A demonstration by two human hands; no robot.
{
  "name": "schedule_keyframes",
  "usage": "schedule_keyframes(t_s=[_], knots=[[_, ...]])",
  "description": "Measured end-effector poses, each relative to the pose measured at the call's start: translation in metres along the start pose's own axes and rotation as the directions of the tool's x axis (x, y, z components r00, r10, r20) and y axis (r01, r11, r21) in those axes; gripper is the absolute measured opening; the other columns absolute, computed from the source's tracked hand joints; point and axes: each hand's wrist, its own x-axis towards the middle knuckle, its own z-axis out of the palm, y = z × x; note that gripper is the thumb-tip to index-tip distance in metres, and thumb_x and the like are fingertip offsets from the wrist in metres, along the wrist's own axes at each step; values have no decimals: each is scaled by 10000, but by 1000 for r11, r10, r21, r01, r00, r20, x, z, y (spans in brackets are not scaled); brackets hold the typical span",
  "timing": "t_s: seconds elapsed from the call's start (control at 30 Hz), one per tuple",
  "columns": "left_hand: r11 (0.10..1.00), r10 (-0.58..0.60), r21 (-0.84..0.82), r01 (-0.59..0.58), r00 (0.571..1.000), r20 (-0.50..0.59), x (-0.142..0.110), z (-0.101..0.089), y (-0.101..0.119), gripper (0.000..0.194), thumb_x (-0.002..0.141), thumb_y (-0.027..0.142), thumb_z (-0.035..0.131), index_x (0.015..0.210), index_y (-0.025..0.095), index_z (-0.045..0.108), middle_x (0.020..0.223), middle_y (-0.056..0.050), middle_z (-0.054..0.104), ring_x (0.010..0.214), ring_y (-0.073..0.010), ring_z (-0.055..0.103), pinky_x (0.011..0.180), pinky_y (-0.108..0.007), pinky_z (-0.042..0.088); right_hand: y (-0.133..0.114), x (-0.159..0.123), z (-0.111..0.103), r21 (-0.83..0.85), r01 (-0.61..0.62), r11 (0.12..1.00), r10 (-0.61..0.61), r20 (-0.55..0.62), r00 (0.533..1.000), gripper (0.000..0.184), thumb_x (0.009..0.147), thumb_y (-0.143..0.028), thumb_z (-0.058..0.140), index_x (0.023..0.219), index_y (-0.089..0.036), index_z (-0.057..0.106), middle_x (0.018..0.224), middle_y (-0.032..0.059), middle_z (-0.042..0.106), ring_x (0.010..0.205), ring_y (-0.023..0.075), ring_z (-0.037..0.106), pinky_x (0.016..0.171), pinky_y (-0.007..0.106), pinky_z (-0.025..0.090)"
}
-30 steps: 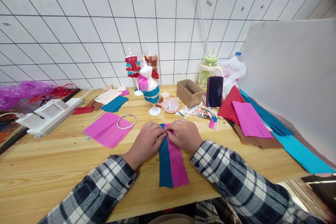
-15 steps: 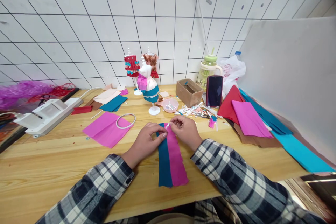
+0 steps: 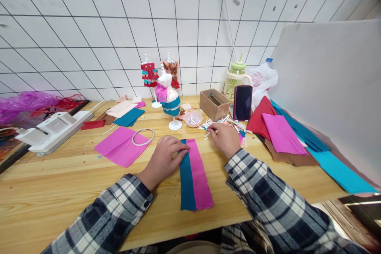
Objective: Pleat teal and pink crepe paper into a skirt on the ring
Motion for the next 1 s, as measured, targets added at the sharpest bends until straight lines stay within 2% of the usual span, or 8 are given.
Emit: schedule_keyframes(t_s=[0.13, 0.2, 0.4, 0.57, 0.7, 0.83, 0.9, 1.0], knots=[[994, 39, 104, -40, 999, 18, -1, -1, 0, 216, 926, 331, 530, 974, 267, 731, 887, -52, 680, 883, -203, 560, 833, -385, 398, -17, -5, 2, 205, 179, 962, -165, -81, 983, 329, 843, -101, 505, 1095, -214, 684, 1110, 90, 638, 1016, 213, 584, 894, 341, 457], [991, 46, 126, -48, 999, 22, -1, -2, 1, 218, 929, 326, 525, 988, 272, 728, 889, -47, 683, 891, -204, 555, 844, -387, 389, -27, -9, 5, 328, 247, 912, -243, -54, 968, 283, 849, -134, 545, 1071, -221, 696, 1015, 66, 674, 960, 196, 598, 863, 325, 465], [989, 51, 135, -54, 998, 27, -1, -4, 3, 211, 925, 311, 530, 997, 267, 723, 892, -44, 692, 896, -210, 549, 857, -393, 381, -36, -15, 11, 540, 176, 823, -250, 66, 966, 162, 877, -220, 581, 946, -210, 728, 882, 34, 713, 789, 149, 620, 707, 268, 476], [998, 13, 61, -15, 999, 45, -1, -2, 1, 196, 911, 301, 540, 986, 255, 715, 896, -52, 693, 893, -209, 577, 852, -385, 407, -27, -11, 20, 346, 234, 909, -295, 135, 946, 181, 874, -184, 597, 992, -226, 726, 929, 39, 708, 893, 165, 612, 824, 296, 453], [999, 12, -37, -4, 976, 215, -1, 4, 2, 270, 864, 257, 577, 1129, 252, 629, 947, -50, 701, 884, -214, 619, 815, -354, 440, -30, -11, 30, 174, 313, 934, -345, 204, 916, 196, 905, -217, 562, 1019, -218, 720, 945, 56, 684, 934, 182, 584, 845, 304, 428], [1000, -7, 27, -2, 943, 333, -3, 7, 5, 366, 816, 220, 595, 1178, 258, 555, 1003, -60, 690, 896, -242, 635, 771, -343, 451, -35, -12, 29, 40, 406, 913, -400, 274, 874, 204, 890, -222, 547, 931, -232, 747, 894, 65, 640, 917, 206, 541, 807, 317, 411], [998, -19, 61, -2, 933, 359, -4, 7, 6, 387, 826, 227, 580, 1208, 258, 527, 994, -66, 688, 887, -248, 640, 753, -340, 453, -30, -10, 24, -26, 392, 920, -368, 293, 883, 226, 884, -211, 538, 926, -245, 757, 879, 77, 630, 910, 218, 536, 793, 331, 407], [995, -28, 98, -9, 929, 369, -5, 5, 6, 374, 843, 260, 573, 1213, 251, 521, 980, -78, 685, 878, -260, 639, 748, -352, 457, -16, -6, 17, -161, 255, 954, -208, 261, 943, 246, 856, -161, 537, 902, -226, 769, 865, 102, 630, 881, 231, 548, 772, 348, 408]])
